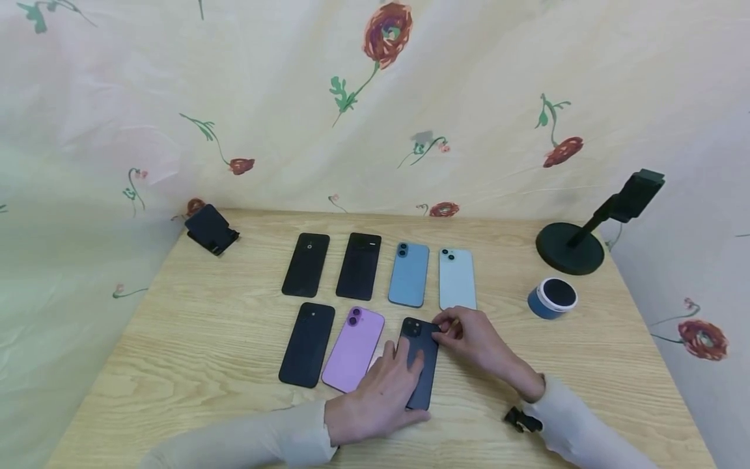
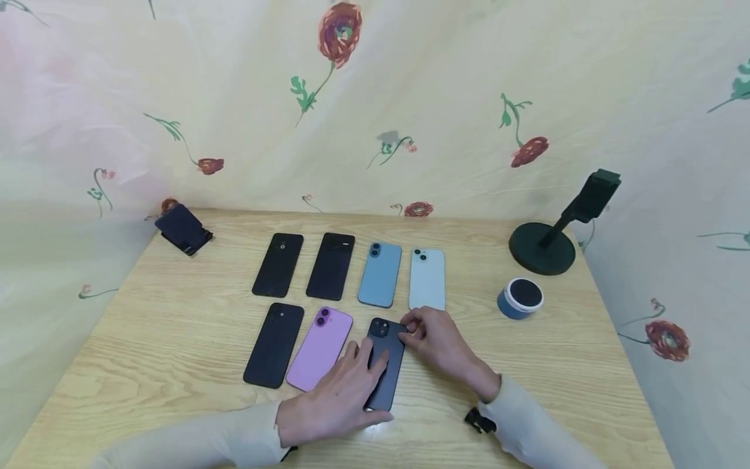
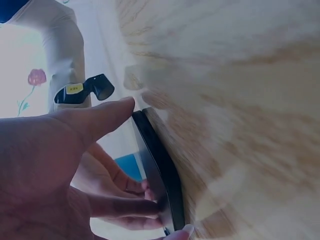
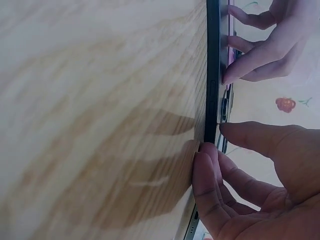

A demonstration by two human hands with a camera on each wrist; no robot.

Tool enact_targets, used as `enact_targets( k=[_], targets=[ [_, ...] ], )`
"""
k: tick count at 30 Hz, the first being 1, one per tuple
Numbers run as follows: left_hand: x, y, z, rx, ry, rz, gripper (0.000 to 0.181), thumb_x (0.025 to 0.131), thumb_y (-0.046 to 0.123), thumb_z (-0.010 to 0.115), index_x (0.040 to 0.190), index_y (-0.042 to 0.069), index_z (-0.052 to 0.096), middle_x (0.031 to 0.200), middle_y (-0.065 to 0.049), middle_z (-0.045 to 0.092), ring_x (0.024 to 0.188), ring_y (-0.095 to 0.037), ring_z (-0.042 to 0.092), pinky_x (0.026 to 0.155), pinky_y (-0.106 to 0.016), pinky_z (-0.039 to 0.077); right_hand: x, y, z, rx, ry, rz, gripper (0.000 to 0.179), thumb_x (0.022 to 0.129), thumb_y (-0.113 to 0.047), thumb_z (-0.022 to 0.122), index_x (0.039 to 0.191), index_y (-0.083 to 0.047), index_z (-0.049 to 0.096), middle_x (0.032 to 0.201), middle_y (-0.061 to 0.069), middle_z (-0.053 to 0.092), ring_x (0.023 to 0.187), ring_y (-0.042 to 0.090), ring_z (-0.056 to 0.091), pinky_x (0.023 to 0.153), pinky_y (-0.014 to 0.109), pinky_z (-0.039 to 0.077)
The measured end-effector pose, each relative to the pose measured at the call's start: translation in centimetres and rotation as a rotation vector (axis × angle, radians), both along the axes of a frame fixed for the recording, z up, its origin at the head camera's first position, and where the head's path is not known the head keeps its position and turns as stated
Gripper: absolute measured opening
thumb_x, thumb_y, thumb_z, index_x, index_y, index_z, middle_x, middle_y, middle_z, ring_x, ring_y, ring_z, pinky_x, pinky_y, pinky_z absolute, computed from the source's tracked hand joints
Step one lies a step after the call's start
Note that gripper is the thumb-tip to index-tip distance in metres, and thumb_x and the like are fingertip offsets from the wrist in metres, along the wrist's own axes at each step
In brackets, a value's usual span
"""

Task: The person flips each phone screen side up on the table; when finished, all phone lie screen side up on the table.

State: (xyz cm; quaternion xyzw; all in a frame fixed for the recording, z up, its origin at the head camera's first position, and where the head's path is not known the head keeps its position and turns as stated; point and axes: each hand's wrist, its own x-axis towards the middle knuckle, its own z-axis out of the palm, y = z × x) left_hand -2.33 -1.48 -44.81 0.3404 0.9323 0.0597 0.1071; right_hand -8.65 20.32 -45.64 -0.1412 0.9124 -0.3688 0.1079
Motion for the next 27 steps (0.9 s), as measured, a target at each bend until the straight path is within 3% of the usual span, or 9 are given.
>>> enact_targets(
  k=[7, 20, 27],
  targets=[
    [0.06, 0.67, 0.15, -0.07, 0.008, -0.001, 0.089, 0.088, 0.069, 0.069, 0.151, 0.008, 0.054, 0.147, -0.023, 0.047, 0.121, -0.031, 0.054, 0.092, -0.028, 0.059, -0.09, -0.11, 0.04, 0.005, -0.035, -0.033, 0.02, 0.093, -0.012, 0.078, 0.11, -0.003, 0.075, 0.091, 0.003, 0.07, 0.076, 0.01, 0.061, 0.067, 0.02, 0.05],
    [-0.08, 0.86, 0.14, -0.027, -0.054, 0.036, 0.088, 0.085, 0.062, 0.075, 0.151, 0.009, 0.054, 0.148, -0.022, 0.045, 0.121, -0.031, 0.054, 0.074, -0.018, 0.058, 0.23, -0.46, 0.03, -0.003, -0.08, -0.103, 0.018, 0.095, -0.012, 0.075, 0.11, -0.002, 0.074, 0.096, 0.008, 0.073, 0.078, 0.009, 0.065, 0.067, 0.02, 0.052],
    [-0.04, 0.69, -0.01, 0.03, -0.046, 0.053, 0.089, 0.083, 0.06, 0.077, 0.151, 0.007, 0.054, 0.138, -0.018, 0.049, 0.108, -0.025, 0.052, 0.067, -0.016, 0.054, 0.33, -0.52, 0.29, -0.009, -0.126, -0.14, 0.017, 0.098, -0.013, 0.07, 0.111, -0.003, 0.074, 0.097, 0.009, 0.074, 0.078, 0.012, 0.065, 0.065, 0.022, 0.051]
  ],
)
